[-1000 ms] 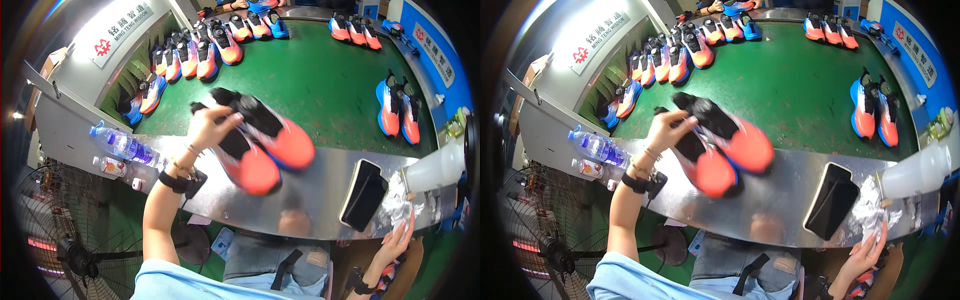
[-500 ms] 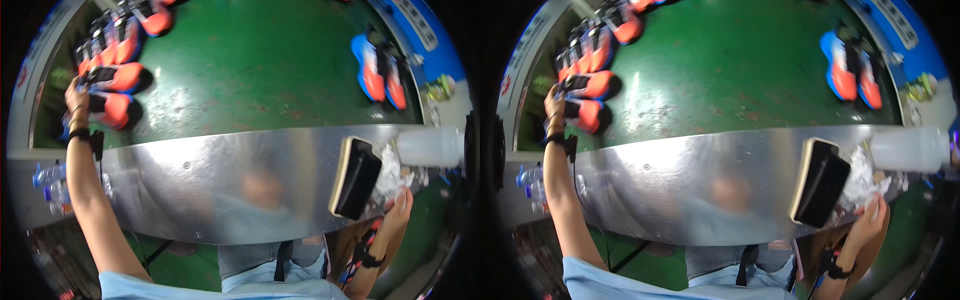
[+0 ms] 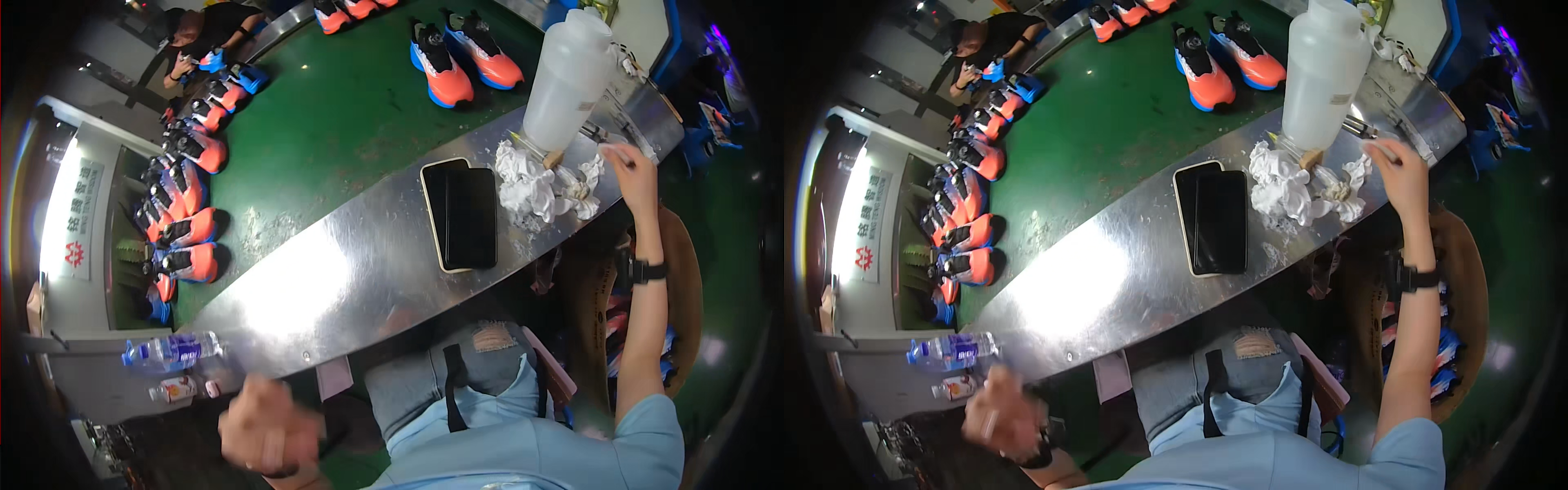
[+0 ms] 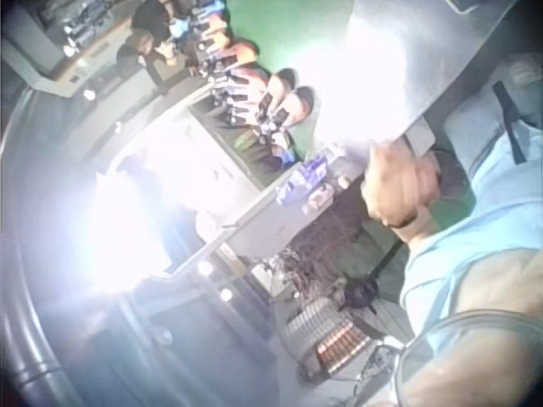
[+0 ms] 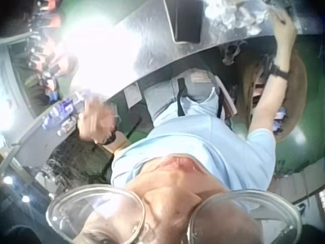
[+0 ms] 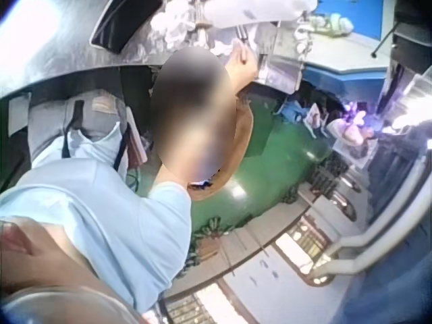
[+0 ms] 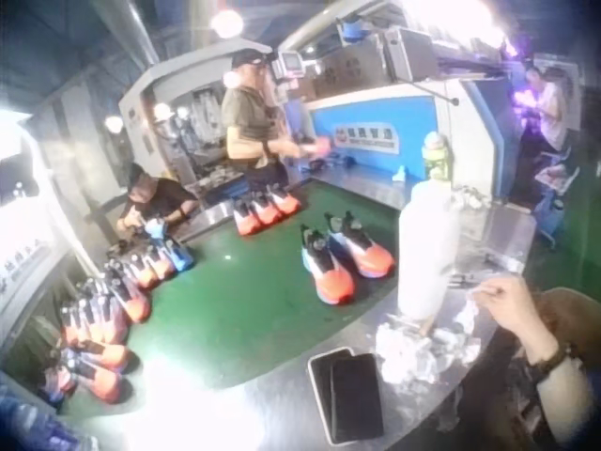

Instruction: Applying adhesive to shoe seams using a syringe and cleaning with an applicator disc.

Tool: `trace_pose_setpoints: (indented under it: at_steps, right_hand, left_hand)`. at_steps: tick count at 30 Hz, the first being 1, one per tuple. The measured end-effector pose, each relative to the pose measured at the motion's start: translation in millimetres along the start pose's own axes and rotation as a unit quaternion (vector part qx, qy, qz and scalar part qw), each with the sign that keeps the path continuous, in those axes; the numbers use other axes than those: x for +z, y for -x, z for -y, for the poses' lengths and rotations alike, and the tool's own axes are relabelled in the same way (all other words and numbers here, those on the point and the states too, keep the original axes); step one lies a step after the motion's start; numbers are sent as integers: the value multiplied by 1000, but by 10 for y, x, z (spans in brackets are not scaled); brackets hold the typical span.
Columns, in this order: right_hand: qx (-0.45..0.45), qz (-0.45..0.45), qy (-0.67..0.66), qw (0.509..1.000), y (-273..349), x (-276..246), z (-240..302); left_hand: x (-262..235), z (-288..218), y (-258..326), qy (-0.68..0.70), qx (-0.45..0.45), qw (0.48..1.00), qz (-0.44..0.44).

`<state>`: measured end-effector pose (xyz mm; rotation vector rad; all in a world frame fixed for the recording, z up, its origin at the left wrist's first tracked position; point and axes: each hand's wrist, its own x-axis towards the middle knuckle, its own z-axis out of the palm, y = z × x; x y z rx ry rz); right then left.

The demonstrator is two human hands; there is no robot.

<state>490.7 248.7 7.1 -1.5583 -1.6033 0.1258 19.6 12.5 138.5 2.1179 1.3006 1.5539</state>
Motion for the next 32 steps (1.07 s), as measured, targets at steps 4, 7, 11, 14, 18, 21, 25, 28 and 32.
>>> trace_pose_setpoints:
  at_steps: [4,7,11,14,18,21,25,28,32]
  right_hand:
    - [41,51,29,997,-366,112,180]
    - [-45,14,165,985,-419,166,-165]
    - [-137,-63,67,986,76,208,370]
    - [-184,-18,-4,983,529,193,888]
    - [-270,59,-50,960,935,488,1281]
    - [-274,100,-32,956,1063,703,1409]
    - [-241,93,-10,966,1154,848,1424]
    - [-222,75,-16,972,1169,869,1443]
    - [-233,112,-23,966,1146,871,1374]
  left_hand:
    - [183,-817,-425,408,295,863,45]
    - [175,-981,-584,460,310,764,329]
    - [275,-1067,-373,425,248,793,358]
    - [296,-1127,-258,372,229,811,389]
    - [344,-1117,-169,302,199,839,407]
    - [379,-1006,-117,241,162,854,432]
    - [398,-708,340,154,-19,917,367]
    - [384,-384,644,6,-128,931,342]
    - [584,95,712,-94,-116,957,250]
